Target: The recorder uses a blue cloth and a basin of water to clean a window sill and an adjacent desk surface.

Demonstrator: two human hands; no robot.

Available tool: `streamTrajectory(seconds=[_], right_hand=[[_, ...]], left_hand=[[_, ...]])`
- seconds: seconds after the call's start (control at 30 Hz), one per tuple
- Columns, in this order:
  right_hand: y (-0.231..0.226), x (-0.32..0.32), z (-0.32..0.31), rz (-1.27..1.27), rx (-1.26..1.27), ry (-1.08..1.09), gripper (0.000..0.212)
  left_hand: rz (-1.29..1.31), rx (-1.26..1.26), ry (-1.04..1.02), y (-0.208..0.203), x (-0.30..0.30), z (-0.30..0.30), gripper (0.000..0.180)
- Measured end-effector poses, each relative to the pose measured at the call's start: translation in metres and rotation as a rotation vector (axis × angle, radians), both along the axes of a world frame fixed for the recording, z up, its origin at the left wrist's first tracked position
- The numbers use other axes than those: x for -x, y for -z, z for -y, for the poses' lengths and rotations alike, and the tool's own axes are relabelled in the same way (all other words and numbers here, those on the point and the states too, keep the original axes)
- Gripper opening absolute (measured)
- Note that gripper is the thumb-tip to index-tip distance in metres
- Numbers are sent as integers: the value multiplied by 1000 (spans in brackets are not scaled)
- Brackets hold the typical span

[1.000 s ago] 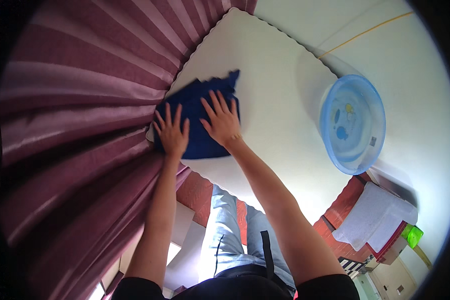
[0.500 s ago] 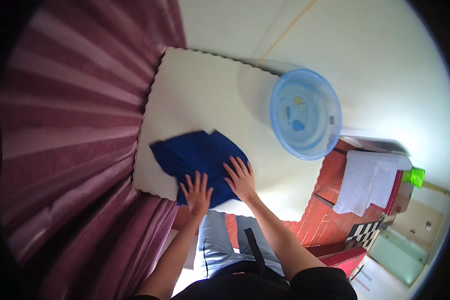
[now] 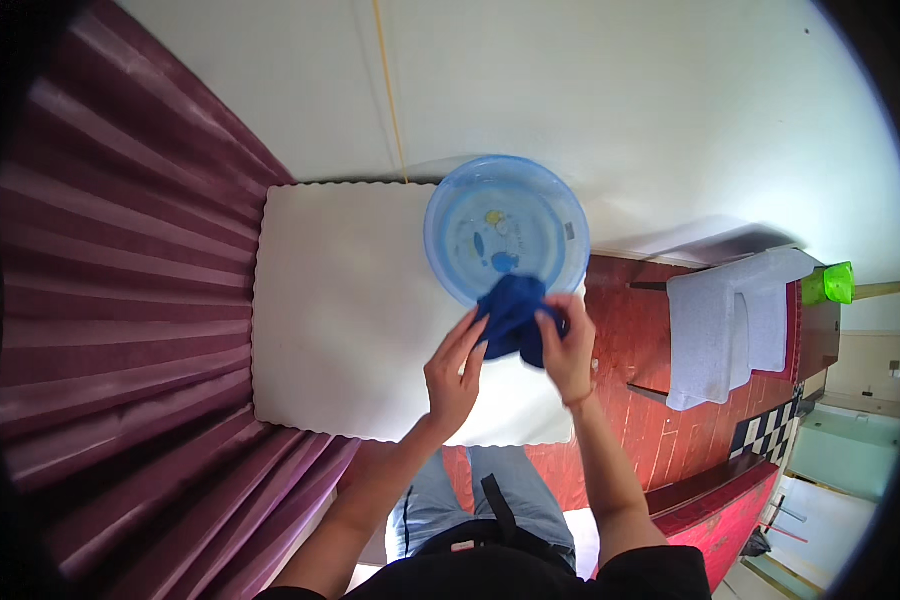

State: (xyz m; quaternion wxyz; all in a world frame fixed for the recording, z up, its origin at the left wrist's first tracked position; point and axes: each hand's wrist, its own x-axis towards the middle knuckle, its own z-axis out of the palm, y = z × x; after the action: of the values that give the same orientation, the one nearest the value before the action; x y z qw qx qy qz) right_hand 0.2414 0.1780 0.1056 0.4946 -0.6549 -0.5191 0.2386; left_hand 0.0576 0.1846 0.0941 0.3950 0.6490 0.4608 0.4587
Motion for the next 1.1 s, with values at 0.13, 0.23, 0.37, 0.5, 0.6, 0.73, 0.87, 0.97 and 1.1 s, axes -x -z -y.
streamTrajectory(seconds=[0.13,0.23,0.37,0.5,0.6,0.73,0.87,0.97,1.1], right_hand=[[4,-34,-79,-20,11,-174,16],[59,-86,-115,244,528,-829,29],[123,-69,-134,553,702,-635,40],[169,-29,-128,908,643,-525,37],[179,-19,-130,993,646,-586,34],[140,-35,-143,637,610,-654,25],[61,-80,-171,309,635,-685,32],[60,-115,-173,390,575,-490,33],[104,-105,-170,692,556,-357,33]], left_hand=[[-24,-58,-9,-6,-19,-28,47],[-78,69,-32,15,-19,-10,46],[-115,192,-31,46,-9,33,41],[-163,232,-38,64,-5,51,38],[-145,267,-16,67,-4,49,36],[-148,248,-26,64,8,31,33],[-75,252,-50,54,18,18,32],[-46,262,-31,54,10,18,32],[-51,288,8,58,1,29,31]])
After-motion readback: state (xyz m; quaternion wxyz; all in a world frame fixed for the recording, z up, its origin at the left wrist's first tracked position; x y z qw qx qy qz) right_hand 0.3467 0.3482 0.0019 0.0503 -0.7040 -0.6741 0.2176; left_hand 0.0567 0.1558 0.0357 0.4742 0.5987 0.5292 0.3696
